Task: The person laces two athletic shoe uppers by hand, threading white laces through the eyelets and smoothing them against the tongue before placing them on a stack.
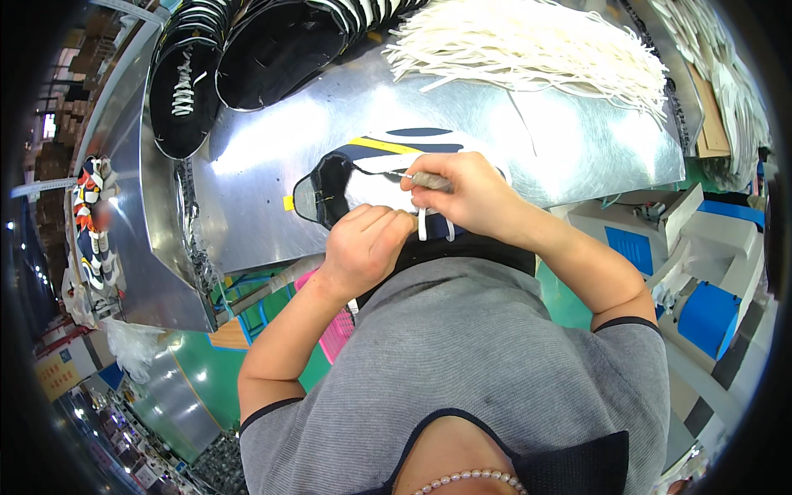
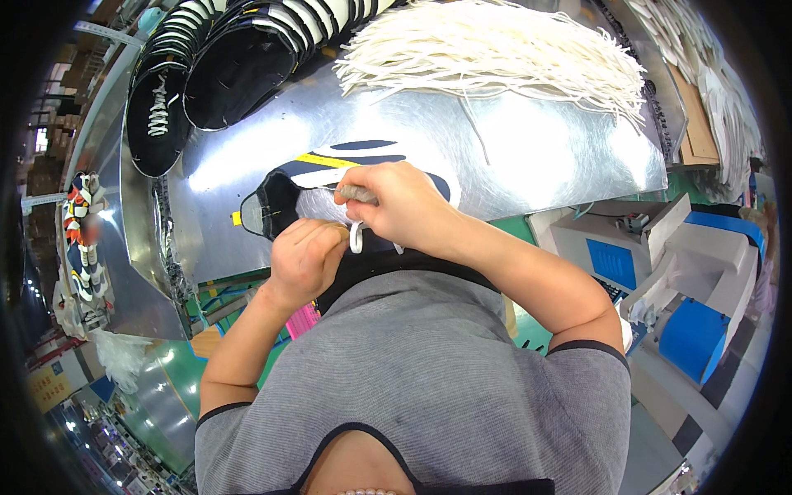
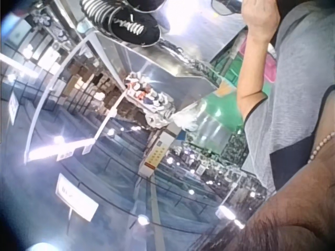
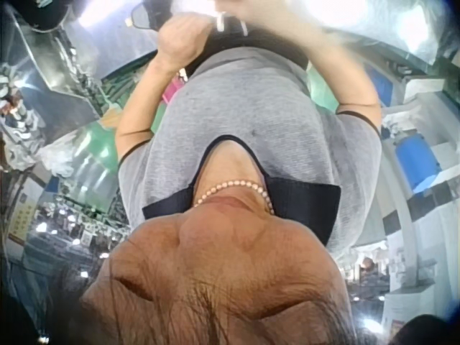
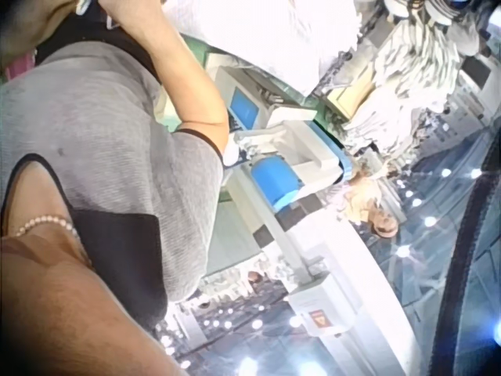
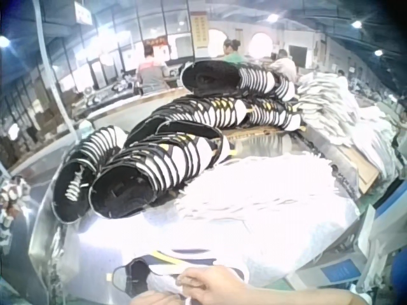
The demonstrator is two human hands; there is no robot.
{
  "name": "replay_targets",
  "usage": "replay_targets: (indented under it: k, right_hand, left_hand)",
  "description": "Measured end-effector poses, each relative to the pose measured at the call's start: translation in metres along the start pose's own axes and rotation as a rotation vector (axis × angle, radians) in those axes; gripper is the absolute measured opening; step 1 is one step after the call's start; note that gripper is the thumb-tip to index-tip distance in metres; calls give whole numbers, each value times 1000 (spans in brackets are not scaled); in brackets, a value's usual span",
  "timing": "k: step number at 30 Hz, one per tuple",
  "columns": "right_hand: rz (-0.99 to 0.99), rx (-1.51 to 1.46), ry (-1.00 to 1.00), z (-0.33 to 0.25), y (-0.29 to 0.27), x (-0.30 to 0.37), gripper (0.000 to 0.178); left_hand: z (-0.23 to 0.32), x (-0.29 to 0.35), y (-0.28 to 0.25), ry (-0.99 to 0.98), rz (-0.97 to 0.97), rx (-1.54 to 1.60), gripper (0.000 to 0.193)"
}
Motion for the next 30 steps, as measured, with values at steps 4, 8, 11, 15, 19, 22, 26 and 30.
replay_targets:
  k: [4, 8, 11, 15, 19, 22, 26, 30]
  right_hand:
    - [510, -370, -122, -38, -113, -5, 12]
    - [618, -362, -131, -19, -149, 3, 12]
    - [326, -417, 50, 11, -49, -2, 17]
    - [287, -515, 124, 29, -36, -6, 19]
    - [285, -516, 148, 27, -44, -12, 19]
    - [255, -447, 92, 25, -36, -5, 16]
    - [287, -340, 119, 26, -26, 1, 15]
    - [271, -348, 126, 27, -22, -3, 15]
  left_hand:
    - [-5, 4, 3, -111, -80, 64, 35]
    - [-9, -4, -7, -233, -18, 146, 54]
    - [-25, -5, -4, -402, -46, 245, 70]
    - [-29, -7, 7, -548, -172, 243, 75]
    - [-33, -2, 6, -584, -59, 296, 71]
    - [-56, 8, 1, -834, 181, 510, 64]
    - [-69, -1, 3, -824, 168, 379, 58]
    - [-60, -4, -7, -738, 368, 164, 41]
Point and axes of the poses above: each hand's wrist, its own x-axis away from the middle knuckle, its own y-axis out of the palm, z = x × y, the point moved 10 cm from there along -x, towards the middle knuckle, and after that the axes turned 12 degrees about x, right-handed, at the moved point
